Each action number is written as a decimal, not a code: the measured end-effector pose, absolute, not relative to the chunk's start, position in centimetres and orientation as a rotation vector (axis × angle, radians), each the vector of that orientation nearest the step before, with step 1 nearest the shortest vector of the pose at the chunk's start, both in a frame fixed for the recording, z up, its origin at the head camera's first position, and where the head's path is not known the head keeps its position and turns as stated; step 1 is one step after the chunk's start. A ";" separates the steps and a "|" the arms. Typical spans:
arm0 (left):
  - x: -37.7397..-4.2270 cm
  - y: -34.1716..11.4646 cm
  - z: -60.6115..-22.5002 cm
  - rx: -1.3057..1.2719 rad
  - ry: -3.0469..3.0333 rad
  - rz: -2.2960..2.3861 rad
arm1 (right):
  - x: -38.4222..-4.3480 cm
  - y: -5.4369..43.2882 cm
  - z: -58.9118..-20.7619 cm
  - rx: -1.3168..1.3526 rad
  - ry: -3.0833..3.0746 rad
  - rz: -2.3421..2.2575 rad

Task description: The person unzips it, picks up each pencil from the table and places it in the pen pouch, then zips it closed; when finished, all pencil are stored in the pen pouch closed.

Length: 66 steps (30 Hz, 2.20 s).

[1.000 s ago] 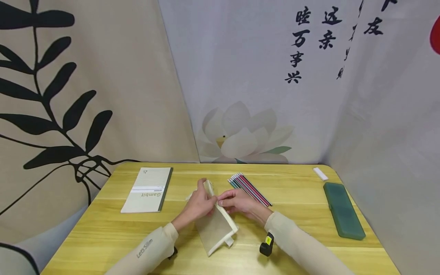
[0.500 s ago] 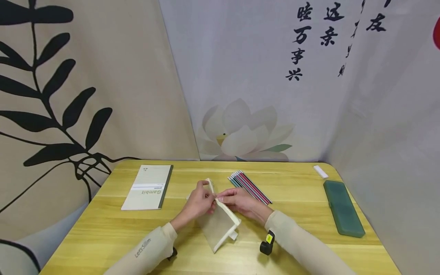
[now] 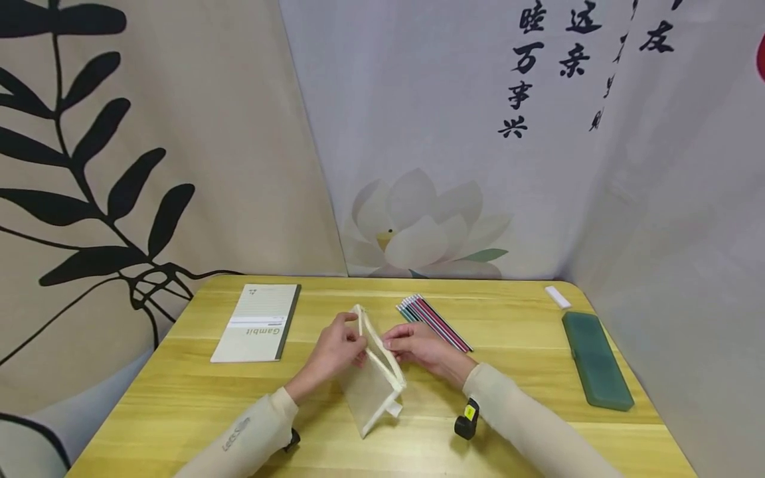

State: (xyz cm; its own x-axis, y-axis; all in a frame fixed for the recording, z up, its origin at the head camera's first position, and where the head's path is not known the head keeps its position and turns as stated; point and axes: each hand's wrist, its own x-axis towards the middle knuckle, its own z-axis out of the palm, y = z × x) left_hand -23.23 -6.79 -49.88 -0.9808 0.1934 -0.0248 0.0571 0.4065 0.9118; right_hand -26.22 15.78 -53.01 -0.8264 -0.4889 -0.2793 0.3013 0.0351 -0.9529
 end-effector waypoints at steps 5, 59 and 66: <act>-23.1 -7.7 -49.3 0.201 2.506 1.647 | -26.1 15.9 -53.3 -0.194 1.863 -1.835; -23.0 -9.7 -46.7 0.170 2.435 1.596 | -25.4 17.5 -52.0 -0.278 2.106 -1.753; -23.1 -9.6 -46.8 0.162 2.438 1.600 | -27.1 20.6 -50.5 -0.228 2.248 -1.709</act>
